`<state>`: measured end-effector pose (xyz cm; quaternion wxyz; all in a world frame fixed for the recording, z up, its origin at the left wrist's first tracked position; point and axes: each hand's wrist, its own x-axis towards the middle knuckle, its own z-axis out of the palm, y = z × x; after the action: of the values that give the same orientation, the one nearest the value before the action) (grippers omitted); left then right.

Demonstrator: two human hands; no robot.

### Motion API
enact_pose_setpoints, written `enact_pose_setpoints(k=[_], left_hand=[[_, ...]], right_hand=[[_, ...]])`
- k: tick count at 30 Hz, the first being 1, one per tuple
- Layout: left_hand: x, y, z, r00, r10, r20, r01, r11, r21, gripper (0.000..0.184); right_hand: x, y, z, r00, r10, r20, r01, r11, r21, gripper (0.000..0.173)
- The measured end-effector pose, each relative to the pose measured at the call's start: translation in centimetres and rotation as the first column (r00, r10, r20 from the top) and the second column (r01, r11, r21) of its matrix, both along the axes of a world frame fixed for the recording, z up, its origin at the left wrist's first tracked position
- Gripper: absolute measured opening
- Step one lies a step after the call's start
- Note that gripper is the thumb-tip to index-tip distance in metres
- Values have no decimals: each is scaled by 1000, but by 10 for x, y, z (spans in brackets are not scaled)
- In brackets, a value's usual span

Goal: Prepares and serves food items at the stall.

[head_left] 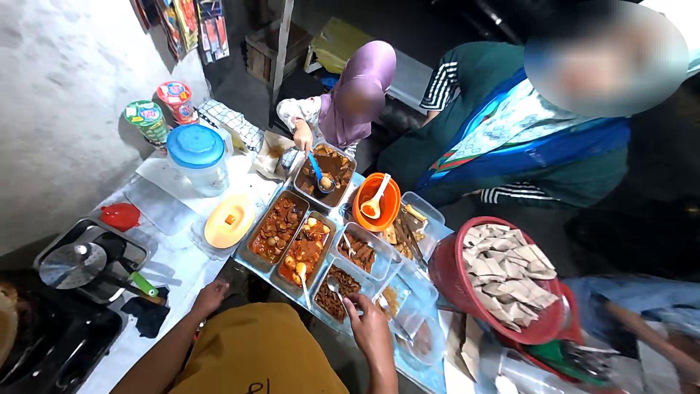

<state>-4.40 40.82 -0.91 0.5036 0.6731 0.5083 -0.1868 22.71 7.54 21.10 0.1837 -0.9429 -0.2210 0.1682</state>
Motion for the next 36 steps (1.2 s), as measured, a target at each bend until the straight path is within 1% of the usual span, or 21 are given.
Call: enact_pose_setpoints(k=[4,9,12,23,31,33,36], left_hand=[[-7,-10,2,1000,13,-5,-13,1000,-18,44],[-16,-15,-7,999,43,-21,-44,999,-14,44],[-22,-15,-12,998,58,-31,-58,998,-12,44],[-27,-10,-12,992,119,-40,-120,993,-20,42],[-33,-10,-17,991,117,-58,-119,992,-38,42],[-34,-11,-14,991,116,-67,-119,992,-50,44],[-37,-12,-18,989,111,-94,-118,990,-79,46]], right_hand=[[4,6,1,999,49,-11,-49,999,13,31],[11,16,6,996,83,-21,-84,996,-31,34],[13,23,10,994,104,-14,-105,993,-47,35],[18,41,6,985,170,-26,-171,984,-53,35],[16,52,6,979,191,-75,-198,977,-84,36],[16,53,5,977,199,-71,-205,975,-84,36],[17,54,3,976,210,-66,-215,973,-89,36]])
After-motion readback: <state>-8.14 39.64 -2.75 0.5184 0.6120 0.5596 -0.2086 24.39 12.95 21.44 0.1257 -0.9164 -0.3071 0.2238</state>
